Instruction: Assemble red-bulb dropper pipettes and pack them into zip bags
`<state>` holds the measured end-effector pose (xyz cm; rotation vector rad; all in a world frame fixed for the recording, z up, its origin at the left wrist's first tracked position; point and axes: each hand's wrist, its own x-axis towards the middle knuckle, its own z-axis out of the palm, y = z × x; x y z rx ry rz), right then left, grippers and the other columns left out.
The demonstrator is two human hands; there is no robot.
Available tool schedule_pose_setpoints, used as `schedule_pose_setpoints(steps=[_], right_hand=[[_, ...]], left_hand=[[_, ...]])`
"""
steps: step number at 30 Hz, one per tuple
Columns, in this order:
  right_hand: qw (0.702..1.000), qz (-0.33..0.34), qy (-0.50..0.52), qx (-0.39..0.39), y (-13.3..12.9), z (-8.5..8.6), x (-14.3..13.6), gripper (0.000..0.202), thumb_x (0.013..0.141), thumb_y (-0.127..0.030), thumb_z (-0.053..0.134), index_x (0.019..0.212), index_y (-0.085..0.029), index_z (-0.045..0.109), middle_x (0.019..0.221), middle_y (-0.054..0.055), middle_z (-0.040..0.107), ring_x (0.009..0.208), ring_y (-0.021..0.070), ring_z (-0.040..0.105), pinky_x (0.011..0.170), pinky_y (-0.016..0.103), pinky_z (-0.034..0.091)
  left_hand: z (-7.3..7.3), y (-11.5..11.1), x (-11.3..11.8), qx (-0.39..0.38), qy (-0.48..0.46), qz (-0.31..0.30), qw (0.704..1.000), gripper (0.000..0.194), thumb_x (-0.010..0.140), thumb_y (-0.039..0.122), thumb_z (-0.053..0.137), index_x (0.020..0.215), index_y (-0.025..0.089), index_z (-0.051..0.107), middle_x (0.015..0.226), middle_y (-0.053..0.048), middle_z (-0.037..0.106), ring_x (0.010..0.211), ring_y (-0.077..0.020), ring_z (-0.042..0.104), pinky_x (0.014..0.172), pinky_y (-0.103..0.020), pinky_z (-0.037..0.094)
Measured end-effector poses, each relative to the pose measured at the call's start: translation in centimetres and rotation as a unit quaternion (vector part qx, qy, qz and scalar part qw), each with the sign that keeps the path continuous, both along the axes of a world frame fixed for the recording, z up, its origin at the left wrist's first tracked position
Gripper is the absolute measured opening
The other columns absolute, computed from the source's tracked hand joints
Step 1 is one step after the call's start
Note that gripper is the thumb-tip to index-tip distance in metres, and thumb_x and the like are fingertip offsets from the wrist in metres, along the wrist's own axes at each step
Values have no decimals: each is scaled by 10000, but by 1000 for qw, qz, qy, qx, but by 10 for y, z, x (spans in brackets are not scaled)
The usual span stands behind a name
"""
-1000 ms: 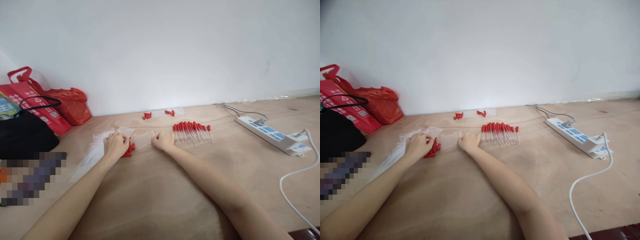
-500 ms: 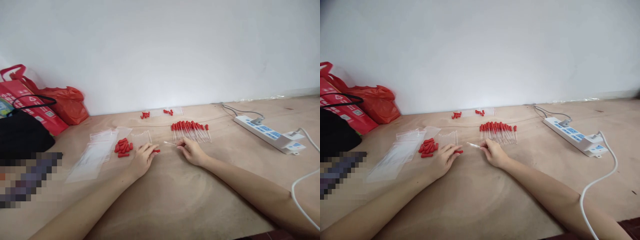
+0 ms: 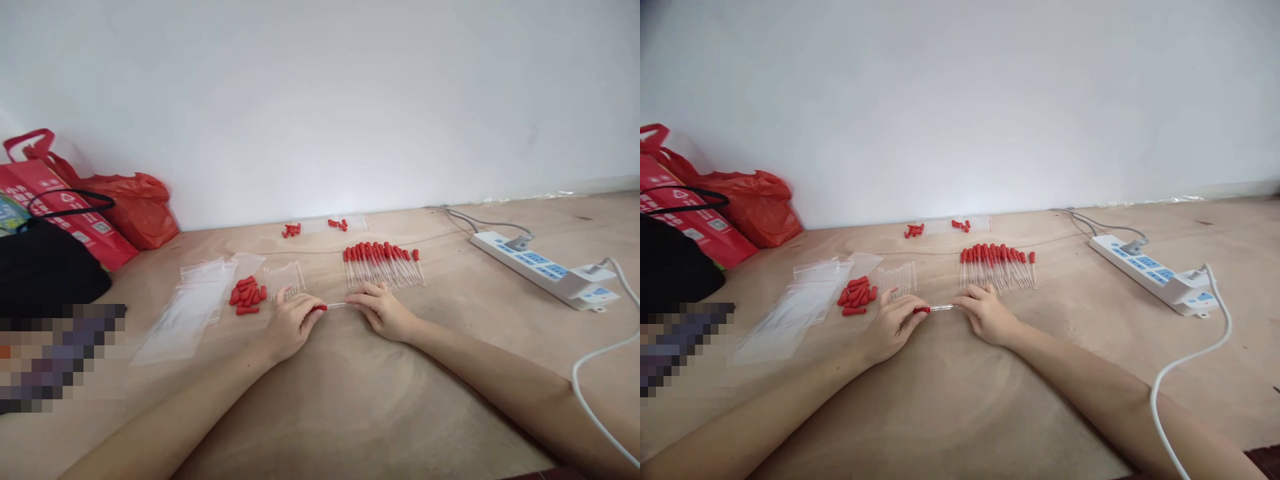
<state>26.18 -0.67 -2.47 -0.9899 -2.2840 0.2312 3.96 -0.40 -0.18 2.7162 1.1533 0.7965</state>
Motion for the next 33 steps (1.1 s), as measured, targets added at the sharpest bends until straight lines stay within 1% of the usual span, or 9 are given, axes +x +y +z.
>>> schedule_pose_setpoints(steps=[4,10,17,20,23,29,33], right_hand=[[1000,-2,4,18,-1,0,1,275,846,-141,382,1040,-181,572,884,74,573,812,146,511,737,323,313],[999,8,19,47,1,-2,2,244,847,-181,416,1013,-206,593,865,55,582,786,136,511,745,323,291],[998,14,-7,57,4,-7,4,219,854,-230,438,977,-220,619,803,33,587,727,113,508,725,309,262],[998,16,-31,55,4,-5,4,223,854,-225,439,979,-232,624,809,28,589,722,109,504,721,309,244],[997,10,-46,60,3,-2,3,228,850,-223,438,961,-235,637,798,28,588,694,107,486,713,311,232],[996,4,-45,75,-1,3,0,239,842,-231,428,918,-218,655,756,33,579,655,114,463,692,311,225],[996,3,-48,71,-2,4,-2,233,840,-225,424,887,-207,652,756,34,583,650,118,454,681,308,218]], left_hand=[[-1,1,0,-9,-4,9,1000,140,867,228,399,873,213,538,803,28,643,784,-133,580,945,-399,139],[-1,0,1,-19,-16,8,1000,149,858,259,415,847,212,556,753,26,637,729,-129,569,919,-397,163],[-2,0,3,-23,-21,-29,999,152,845,272,444,799,210,574,712,27,644,680,-129,568,907,-407,169],[-3,-1,2,-15,-13,-46,999,135,837,249,462,792,206,582,685,30,639,666,-130,570,898,-415,175],[-4,0,1,-8,-7,-50,999,122,830,241,479,791,202,588,671,29,636,662,-133,572,900,-427,176],[-4,-1,2,2,-1,-52,999,116,827,231,483,787,198,587,681,24,638,662,-132,570,900,-435,183],[-4,-3,2,12,1,-60,998,110,827,223,481,787,197,580,677,32,635,678,-133,571,901,-434,179]])
